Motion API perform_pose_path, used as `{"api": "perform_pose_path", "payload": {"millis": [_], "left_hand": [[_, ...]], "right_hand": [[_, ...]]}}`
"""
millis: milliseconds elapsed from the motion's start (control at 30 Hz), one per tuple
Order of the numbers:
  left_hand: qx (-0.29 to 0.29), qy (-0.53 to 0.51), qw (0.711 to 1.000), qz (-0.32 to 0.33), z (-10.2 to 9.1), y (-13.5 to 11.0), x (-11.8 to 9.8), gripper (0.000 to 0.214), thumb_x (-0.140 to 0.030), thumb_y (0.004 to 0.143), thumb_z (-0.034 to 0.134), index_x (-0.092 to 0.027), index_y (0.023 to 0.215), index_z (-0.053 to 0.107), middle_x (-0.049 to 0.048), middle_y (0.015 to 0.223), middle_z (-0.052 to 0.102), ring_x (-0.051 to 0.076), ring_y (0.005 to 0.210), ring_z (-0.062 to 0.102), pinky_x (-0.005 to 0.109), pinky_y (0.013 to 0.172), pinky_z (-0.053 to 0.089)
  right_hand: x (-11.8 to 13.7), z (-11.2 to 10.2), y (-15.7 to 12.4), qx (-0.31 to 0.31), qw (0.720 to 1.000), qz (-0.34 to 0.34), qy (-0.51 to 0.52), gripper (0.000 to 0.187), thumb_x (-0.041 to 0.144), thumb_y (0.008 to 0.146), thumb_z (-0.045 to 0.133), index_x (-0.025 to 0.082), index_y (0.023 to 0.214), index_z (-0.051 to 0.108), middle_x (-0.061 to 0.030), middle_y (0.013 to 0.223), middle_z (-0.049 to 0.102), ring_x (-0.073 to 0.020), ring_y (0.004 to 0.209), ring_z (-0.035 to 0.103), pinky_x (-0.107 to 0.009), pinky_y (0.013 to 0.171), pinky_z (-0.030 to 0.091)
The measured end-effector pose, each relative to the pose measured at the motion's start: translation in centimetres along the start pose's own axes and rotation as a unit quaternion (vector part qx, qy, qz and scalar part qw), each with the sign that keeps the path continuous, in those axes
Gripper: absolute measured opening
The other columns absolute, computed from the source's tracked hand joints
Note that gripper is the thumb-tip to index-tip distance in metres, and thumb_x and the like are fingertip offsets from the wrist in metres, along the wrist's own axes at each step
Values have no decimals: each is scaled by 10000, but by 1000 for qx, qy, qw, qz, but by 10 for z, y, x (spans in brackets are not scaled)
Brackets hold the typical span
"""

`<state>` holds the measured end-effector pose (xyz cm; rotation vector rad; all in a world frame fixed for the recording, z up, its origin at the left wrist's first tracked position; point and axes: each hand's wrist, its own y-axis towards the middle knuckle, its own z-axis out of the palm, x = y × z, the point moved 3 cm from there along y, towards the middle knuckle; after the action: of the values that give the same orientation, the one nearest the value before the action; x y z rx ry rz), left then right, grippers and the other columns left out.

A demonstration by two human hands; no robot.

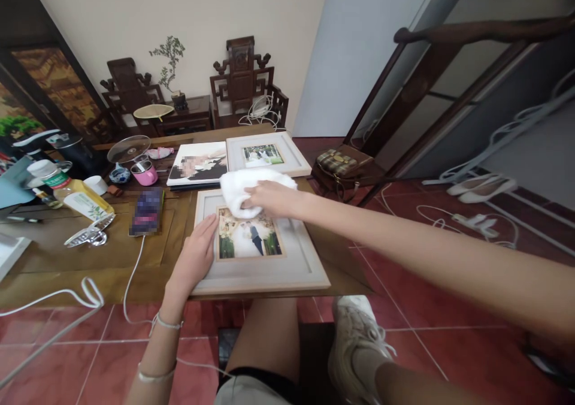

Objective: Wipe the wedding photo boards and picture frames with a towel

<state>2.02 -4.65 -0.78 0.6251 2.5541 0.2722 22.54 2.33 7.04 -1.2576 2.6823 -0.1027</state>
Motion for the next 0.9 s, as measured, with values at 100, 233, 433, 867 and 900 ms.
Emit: {"api": "perform_pose_path", "payload": {"millis": [100,233,433,867,900], "left_hand": [[6,1,1000,-5,0,0,-1,466,-149,958,325,-144,1407,449,126,1478,443,230,1383,386,481,1131,356],[5,-1,1000,-11,-1,1,-2,467,-143,954,316,-131,1398,461,127,1479,441,224,1385,383,475,1137,350],[1,2,1000,0,-1,3,-2,468,-145,949,314,-119,1391,468,137,1462,462,218,1376,397,466,1145,344],[26,7,1000,10,-4,2,-1,476,-153,956,311,-134,1416,432,141,1484,431,224,1389,375,481,1139,340],[28,7,1000,7,-4,2,-1,475,-155,957,311,-136,1416,433,142,1485,429,226,1389,375,486,1136,343]], "right_hand": [[-19,5,-25,29,998,49,7,533,-17,786,449,265,1174,680,-107,1112,673,-252,929,645,-329,725,399],[-23,10,-51,47,995,85,18,574,-39,753,445,237,1210,660,-128,1124,663,-248,955,641,-307,726,398],[28,-7,-88,98,985,65,124,518,-40,711,457,204,1093,707,-116,924,688,-228,855,633,-281,699,376],[66,11,-97,24,986,132,100,664,-43,701,448,179,1319,549,-170,1316,557,-320,1237,496,-405,924,420],[53,19,-89,5,989,130,72,693,-54,691,461,167,1345,526,-177,1418,471,-342,1339,380,-449,999,375]]}}
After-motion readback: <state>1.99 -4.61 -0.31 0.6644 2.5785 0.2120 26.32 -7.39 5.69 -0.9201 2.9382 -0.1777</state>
